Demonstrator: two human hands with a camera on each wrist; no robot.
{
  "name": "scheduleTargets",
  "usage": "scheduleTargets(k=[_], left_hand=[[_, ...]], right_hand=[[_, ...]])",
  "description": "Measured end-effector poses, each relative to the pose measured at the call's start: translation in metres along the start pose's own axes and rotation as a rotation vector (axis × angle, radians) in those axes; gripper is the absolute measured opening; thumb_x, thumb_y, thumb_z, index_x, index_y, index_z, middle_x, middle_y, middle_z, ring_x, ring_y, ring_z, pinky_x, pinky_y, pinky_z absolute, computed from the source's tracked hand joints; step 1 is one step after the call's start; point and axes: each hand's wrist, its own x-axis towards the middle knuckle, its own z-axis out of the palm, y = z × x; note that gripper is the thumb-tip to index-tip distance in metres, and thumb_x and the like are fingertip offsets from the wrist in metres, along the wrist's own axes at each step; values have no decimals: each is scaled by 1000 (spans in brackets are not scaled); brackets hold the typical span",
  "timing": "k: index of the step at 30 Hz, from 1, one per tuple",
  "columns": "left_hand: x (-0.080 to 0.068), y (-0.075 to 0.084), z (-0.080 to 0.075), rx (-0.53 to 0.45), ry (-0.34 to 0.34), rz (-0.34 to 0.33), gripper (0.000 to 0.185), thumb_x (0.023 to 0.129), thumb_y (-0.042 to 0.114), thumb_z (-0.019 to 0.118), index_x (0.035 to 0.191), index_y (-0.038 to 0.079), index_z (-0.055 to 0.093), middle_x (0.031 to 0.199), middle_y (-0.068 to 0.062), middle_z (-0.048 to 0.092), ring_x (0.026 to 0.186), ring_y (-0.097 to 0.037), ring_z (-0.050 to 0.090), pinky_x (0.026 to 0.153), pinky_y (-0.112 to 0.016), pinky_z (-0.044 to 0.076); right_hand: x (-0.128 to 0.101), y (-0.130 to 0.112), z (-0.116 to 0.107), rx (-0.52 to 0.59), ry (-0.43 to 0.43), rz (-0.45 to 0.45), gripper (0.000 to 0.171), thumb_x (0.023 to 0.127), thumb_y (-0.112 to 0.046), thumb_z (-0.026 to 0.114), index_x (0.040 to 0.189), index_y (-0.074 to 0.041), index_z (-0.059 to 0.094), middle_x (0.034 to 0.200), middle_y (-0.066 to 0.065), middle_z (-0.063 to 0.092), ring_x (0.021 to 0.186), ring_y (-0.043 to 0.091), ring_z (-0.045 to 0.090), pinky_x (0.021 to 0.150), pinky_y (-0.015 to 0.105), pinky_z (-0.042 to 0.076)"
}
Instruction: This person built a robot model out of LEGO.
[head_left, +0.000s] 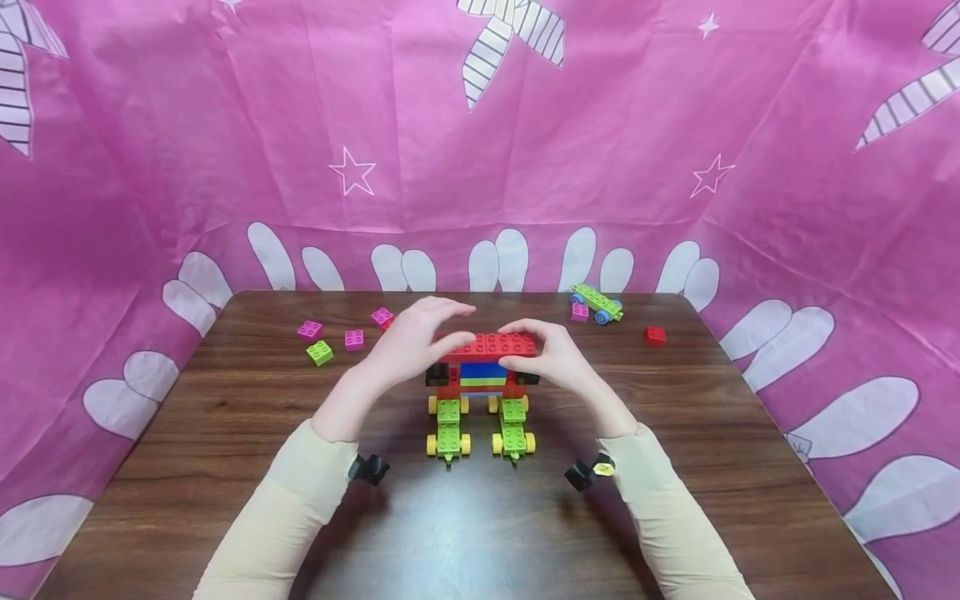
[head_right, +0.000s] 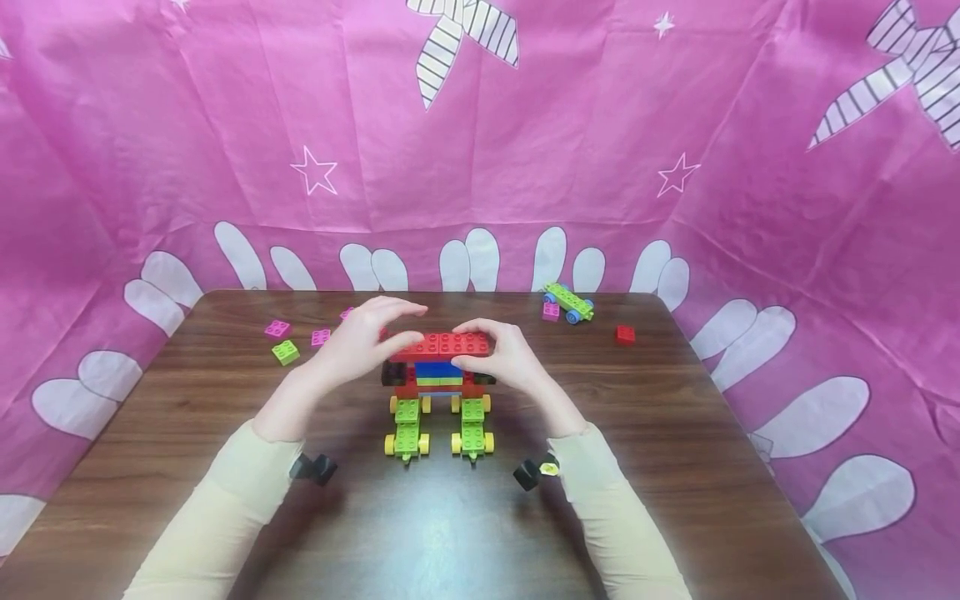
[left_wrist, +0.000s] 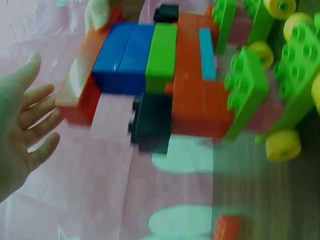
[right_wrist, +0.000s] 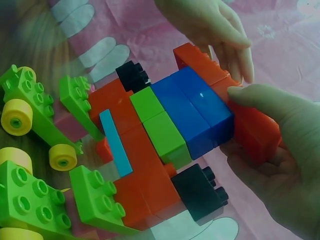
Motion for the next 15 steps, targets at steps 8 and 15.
scheduleTargets(k=[8, 15], left_hand=[[-4, -37, -22, -28, 69, -55, 42, 96, 27, 63, 132, 6, 60, 134, -12, 61, 130, -29, 52, 111, -47, 39], [-9, -80, -21, -15, 32, -124, 47, 92, 22, 69, 134, 4, 57, 137, -16, 58, 133, -34, 48, 111, -51, 37]], right_hand=[[0, 3, 1, 36, 4, 33, 41, 82, -25, 80, 118, -12, 67, 111, 9, 70, 96, 25, 62, 80, 34, 57], [0, 6, 1, 51, 2, 56, 42, 82, -26, 80, 119, -13, 67, 112, 8, 69, 99, 25, 62, 80, 33, 57]])
